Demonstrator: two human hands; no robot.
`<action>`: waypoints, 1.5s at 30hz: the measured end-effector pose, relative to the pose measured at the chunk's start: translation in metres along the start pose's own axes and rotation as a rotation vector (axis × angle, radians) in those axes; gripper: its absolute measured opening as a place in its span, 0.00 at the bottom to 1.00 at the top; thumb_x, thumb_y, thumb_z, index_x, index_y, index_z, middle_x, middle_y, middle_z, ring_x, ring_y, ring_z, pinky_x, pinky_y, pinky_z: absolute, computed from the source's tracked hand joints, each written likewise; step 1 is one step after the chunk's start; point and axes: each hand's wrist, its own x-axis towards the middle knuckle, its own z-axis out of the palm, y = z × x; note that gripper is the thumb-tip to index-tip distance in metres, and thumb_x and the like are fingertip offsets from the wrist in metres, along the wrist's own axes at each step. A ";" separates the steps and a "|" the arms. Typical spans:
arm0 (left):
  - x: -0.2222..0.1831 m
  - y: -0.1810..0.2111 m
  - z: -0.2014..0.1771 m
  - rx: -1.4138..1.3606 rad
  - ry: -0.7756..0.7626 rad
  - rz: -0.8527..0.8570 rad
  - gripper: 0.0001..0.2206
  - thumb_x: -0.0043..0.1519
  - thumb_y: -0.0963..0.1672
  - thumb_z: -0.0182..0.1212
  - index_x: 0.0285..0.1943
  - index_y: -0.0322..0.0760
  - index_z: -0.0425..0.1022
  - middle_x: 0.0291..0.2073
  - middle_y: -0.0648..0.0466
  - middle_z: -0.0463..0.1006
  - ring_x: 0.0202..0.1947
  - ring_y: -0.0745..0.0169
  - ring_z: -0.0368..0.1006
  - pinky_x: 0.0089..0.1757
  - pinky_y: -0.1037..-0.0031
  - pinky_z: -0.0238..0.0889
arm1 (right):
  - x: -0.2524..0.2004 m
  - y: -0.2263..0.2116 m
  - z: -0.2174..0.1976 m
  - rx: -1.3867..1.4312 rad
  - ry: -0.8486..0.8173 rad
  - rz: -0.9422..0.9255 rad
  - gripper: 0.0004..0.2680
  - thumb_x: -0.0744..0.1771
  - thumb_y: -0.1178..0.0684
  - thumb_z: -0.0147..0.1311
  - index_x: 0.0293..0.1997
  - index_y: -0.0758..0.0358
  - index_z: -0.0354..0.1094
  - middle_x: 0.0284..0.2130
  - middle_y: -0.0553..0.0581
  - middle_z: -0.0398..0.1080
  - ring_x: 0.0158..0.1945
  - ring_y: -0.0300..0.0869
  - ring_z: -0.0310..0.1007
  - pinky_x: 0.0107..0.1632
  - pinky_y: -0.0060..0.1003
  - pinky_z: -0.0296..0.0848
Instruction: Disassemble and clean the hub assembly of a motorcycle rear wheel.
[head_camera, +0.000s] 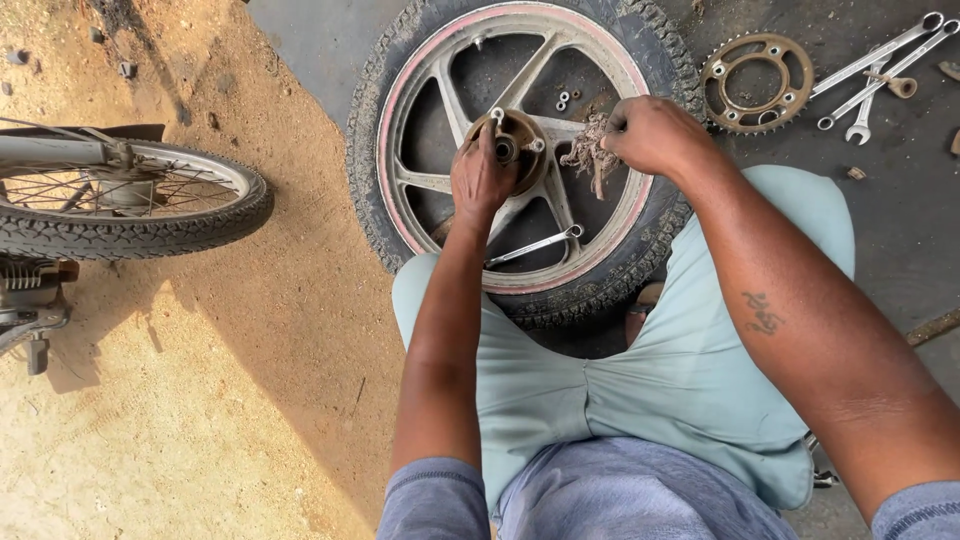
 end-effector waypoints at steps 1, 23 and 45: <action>0.004 0.010 -0.022 -0.002 -0.006 -0.001 0.40 0.46 0.46 0.74 0.69 0.34 0.60 0.48 0.40 0.82 0.42 0.45 0.81 0.49 0.61 0.74 | 0.004 0.003 0.001 0.001 -0.005 0.004 0.13 0.69 0.46 0.58 0.56 0.59 0.73 0.49 0.63 0.77 0.50 0.51 0.77 0.56 0.53 0.74; -0.085 0.015 0.011 -2.515 0.037 -0.701 0.19 0.61 0.44 0.66 0.58 0.24 0.75 0.52 0.39 0.80 0.51 0.46 0.80 0.52 0.54 0.75 | 0.004 -0.005 0.009 0.768 -0.236 -0.316 0.21 0.65 0.38 0.57 0.59 0.63 0.72 0.45 0.63 0.76 0.52 0.46 0.75 0.55 0.49 0.76; -0.056 0.065 -0.108 -1.657 -0.109 -0.929 0.28 0.67 0.57 0.48 0.61 0.31 0.69 0.45 0.39 0.81 0.41 0.55 0.82 0.40 0.68 0.81 | -0.006 -0.030 0.010 0.647 -0.136 -0.146 0.20 0.68 0.37 0.51 0.59 0.62 0.68 0.50 0.68 0.75 0.60 0.51 0.74 0.64 0.54 0.71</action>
